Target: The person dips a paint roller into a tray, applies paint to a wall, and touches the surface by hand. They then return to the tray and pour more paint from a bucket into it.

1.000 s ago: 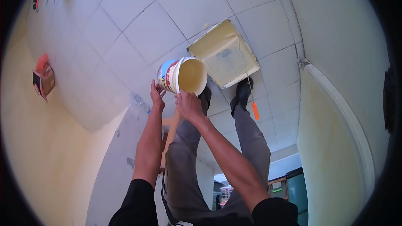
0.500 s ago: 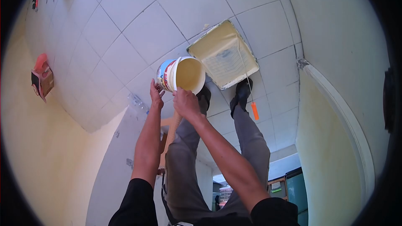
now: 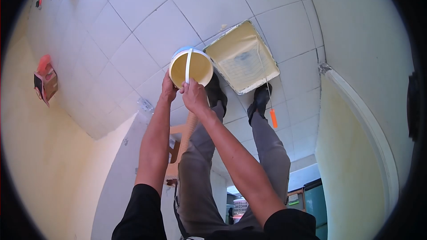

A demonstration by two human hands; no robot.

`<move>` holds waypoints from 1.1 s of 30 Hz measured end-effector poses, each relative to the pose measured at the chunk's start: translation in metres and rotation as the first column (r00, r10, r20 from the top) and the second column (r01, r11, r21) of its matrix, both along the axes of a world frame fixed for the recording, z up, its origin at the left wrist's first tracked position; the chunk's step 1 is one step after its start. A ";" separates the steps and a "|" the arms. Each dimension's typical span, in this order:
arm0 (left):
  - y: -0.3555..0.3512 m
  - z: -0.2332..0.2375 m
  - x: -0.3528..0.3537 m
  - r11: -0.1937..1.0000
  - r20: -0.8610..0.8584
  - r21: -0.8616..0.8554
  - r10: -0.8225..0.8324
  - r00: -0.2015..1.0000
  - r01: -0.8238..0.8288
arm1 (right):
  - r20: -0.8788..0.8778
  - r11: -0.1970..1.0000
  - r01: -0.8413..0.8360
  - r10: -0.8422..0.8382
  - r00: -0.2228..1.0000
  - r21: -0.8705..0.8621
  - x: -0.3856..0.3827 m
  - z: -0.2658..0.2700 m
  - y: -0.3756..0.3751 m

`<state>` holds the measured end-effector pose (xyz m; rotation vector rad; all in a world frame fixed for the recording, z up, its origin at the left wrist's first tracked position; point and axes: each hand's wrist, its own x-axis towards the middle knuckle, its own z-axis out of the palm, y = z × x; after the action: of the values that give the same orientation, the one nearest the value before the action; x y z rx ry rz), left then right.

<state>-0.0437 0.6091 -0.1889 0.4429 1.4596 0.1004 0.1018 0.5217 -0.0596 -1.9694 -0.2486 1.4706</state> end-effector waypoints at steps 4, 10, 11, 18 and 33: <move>-0.004 0.003 -0.009 0.999 0.108 0.037 0.006 0.994 -0.010 | 0.080 0.995 -0.018 0.010 0.997 0.100 -0.004 -0.011 0.000; -0.011 0.018 -0.025 1.000 -0.029 0.025 0.013 0.999 -0.012 | -0.063 0.994 -0.080 0.085 0.994 0.070 0.003 -0.002 0.005; -0.012 0.015 -0.028 0.999 -0.060 0.038 0.015 0.998 -0.013 | -0.056 0.993 -0.098 0.102 0.993 0.067 0.001 0.001 0.004; -0.022 0.025 -0.052 0.997 -0.200 0.071 0.050 0.979 -0.037 | -0.060 0.773 -0.583 0.613 0.788 0.250 -0.019 0.025 -0.042; -0.208 0.152 -0.046 0.982 -0.227 0.132 0.162 0.960 -0.134 | 0.184 0.917 -0.289 0.345 0.921 -0.273 0.061 0.036 -0.272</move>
<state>-0.0892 0.4014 -0.0368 0.4501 1.7287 0.2599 0.1623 0.2494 -0.0240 -2.3900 -0.5377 1.5298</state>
